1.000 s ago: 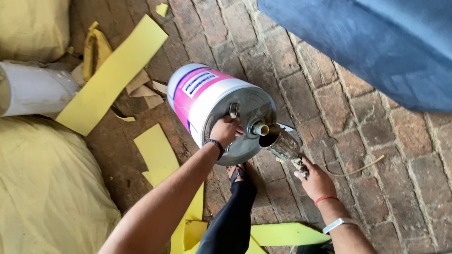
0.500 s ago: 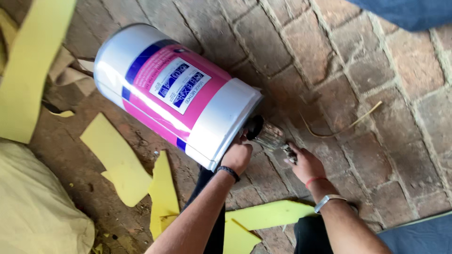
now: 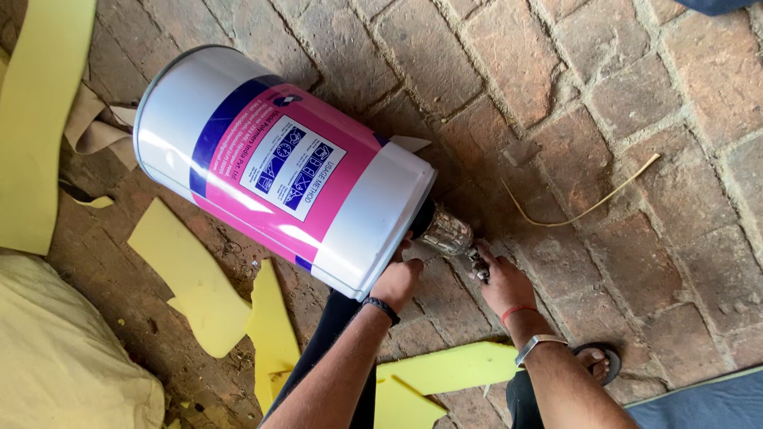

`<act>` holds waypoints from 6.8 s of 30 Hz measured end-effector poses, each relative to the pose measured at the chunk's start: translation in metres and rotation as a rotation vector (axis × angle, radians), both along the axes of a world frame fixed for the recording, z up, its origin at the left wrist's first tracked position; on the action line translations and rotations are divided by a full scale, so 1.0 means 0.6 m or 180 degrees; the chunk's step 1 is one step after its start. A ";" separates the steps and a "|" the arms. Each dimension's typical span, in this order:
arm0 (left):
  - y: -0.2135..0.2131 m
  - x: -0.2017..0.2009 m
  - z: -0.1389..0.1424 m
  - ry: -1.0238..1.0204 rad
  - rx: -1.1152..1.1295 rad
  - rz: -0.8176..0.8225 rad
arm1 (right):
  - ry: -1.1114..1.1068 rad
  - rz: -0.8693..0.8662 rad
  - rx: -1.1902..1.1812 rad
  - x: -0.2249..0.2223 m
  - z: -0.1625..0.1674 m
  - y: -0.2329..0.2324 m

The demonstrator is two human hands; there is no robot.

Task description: The person cuts a large white foam sheet into strips, using a long knife guided by a wooden straightedge, and moves cut strips aside. They then pick up a spray gun, apply adhesive onto a cut foam strip, and handle the glue cup and air hose while repositioning around the workbench.

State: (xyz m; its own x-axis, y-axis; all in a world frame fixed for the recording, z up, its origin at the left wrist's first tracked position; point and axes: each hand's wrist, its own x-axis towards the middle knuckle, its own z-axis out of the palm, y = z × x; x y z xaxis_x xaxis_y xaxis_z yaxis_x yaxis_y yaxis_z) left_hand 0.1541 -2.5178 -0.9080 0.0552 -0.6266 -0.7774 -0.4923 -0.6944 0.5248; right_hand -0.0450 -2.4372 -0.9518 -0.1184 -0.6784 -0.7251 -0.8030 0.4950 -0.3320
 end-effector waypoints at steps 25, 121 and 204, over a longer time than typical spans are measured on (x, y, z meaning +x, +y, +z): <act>-0.035 -0.006 0.111 0.0135 0.0617 0.0372 | -0.0005 0.0142 -0.0173 0.008 0.013 0.028; 1.213 -0.268 1.145 0.1469 -0.1557 -1.0560 | 0.3864 -0.7418 -0.5300 0.335 1.467 1.425; 4.281 -0.586 1.490 0.6309 0.2103 -0.7521 | 0.3462 -0.9180 -0.2947 0.170 1.354 4.046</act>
State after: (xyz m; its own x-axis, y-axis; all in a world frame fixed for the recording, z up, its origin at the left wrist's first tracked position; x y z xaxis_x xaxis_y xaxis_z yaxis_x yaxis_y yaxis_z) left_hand -0.1978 0.0508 -0.0137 0.0406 0.8766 0.4794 0.1040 -0.4809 0.8706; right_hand 0.0572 -0.0097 -0.1396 -0.0778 0.9911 -0.1085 0.3755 -0.0717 -0.9240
